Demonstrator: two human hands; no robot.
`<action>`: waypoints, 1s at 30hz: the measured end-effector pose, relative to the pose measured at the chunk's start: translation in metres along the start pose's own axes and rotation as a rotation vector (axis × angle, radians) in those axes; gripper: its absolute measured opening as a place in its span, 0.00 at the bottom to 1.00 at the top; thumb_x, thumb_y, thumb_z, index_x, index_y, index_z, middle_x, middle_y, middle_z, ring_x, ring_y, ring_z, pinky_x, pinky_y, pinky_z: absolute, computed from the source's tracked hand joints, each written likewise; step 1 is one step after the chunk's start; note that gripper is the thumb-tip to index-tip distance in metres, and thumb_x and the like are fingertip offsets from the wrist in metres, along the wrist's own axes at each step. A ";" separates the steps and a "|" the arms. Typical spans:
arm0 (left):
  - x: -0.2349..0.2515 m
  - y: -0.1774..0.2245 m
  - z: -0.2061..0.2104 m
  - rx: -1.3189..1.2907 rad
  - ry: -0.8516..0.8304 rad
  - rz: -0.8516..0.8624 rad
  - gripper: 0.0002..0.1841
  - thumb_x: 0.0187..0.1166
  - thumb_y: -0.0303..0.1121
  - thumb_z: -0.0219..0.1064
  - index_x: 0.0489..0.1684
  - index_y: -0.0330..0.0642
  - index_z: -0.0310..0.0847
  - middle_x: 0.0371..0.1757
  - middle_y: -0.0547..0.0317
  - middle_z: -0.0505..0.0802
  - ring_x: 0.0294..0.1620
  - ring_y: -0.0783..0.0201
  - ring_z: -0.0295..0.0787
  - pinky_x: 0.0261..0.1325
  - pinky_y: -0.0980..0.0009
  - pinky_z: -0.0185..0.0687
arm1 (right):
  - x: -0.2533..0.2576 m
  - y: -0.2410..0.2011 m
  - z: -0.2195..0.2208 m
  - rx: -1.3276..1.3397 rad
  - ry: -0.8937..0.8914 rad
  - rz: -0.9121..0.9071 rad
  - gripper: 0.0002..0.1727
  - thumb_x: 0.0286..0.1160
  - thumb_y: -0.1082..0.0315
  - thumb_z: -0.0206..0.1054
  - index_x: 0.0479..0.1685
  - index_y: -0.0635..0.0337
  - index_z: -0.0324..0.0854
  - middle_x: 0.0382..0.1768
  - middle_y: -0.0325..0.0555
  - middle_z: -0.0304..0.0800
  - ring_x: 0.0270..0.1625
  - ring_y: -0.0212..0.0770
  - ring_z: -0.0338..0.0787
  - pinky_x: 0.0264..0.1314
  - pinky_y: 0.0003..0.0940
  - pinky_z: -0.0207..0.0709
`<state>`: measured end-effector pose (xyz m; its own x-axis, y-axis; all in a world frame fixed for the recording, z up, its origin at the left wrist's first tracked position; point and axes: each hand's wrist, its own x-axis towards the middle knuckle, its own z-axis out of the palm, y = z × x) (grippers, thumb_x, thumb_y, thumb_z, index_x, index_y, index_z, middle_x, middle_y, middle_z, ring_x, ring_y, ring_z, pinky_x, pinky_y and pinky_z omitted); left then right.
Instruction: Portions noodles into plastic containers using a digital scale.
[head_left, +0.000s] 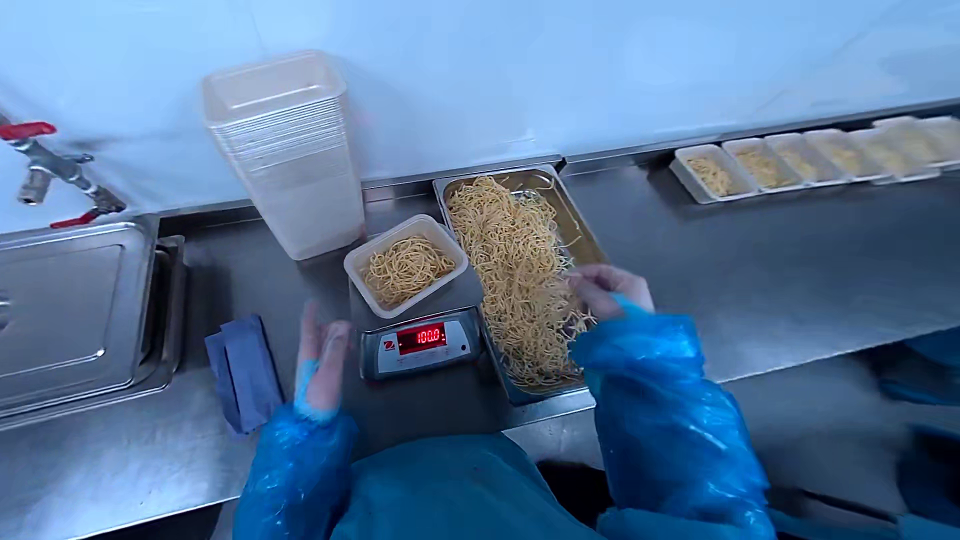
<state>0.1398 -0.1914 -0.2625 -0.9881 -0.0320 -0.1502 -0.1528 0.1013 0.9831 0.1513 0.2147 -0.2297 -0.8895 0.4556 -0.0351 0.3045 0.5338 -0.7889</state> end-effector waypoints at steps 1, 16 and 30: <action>0.006 0.007 0.011 0.021 -0.033 -0.024 0.39 0.85 0.44 0.61 0.95 0.48 0.45 0.58 0.48 0.91 0.50 0.59 0.91 0.54 0.59 0.88 | 0.002 -0.015 -0.009 0.093 0.037 -0.004 0.11 0.81 0.66 0.68 0.52 0.65 0.86 0.33 0.43 0.88 0.27 0.28 0.80 0.34 0.30 0.80; 0.066 0.022 0.051 0.311 -0.061 0.030 0.41 0.81 0.49 0.66 0.95 0.56 0.50 0.76 0.46 0.81 0.70 0.48 0.83 0.68 0.43 0.81 | 0.030 -0.211 0.020 0.428 -0.120 -0.460 0.07 0.80 0.71 0.65 0.51 0.62 0.85 0.38 0.38 0.91 0.31 0.26 0.89 0.33 0.24 0.86; -0.027 -0.031 -0.051 0.017 0.258 0.010 0.21 0.86 0.37 0.54 0.68 0.33 0.80 0.62 0.48 0.90 0.52 0.62 0.89 0.50 0.67 0.86 | 0.041 -0.097 0.066 -0.174 -0.168 -0.371 0.19 0.87 0.70 0.56 0.71 0.57 0.84 0.62 0.60 0.91 0.62 0.56 0.91 0.68 0.59 0.81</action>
<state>0.1721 -0.2445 -0.2840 -0.9532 -0.2829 -0.1069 -0.1455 0.1193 0.9821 0.0631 0.1342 -0.1951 -0.9881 0.0964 0.1202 -0.0054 0.7580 -0.6522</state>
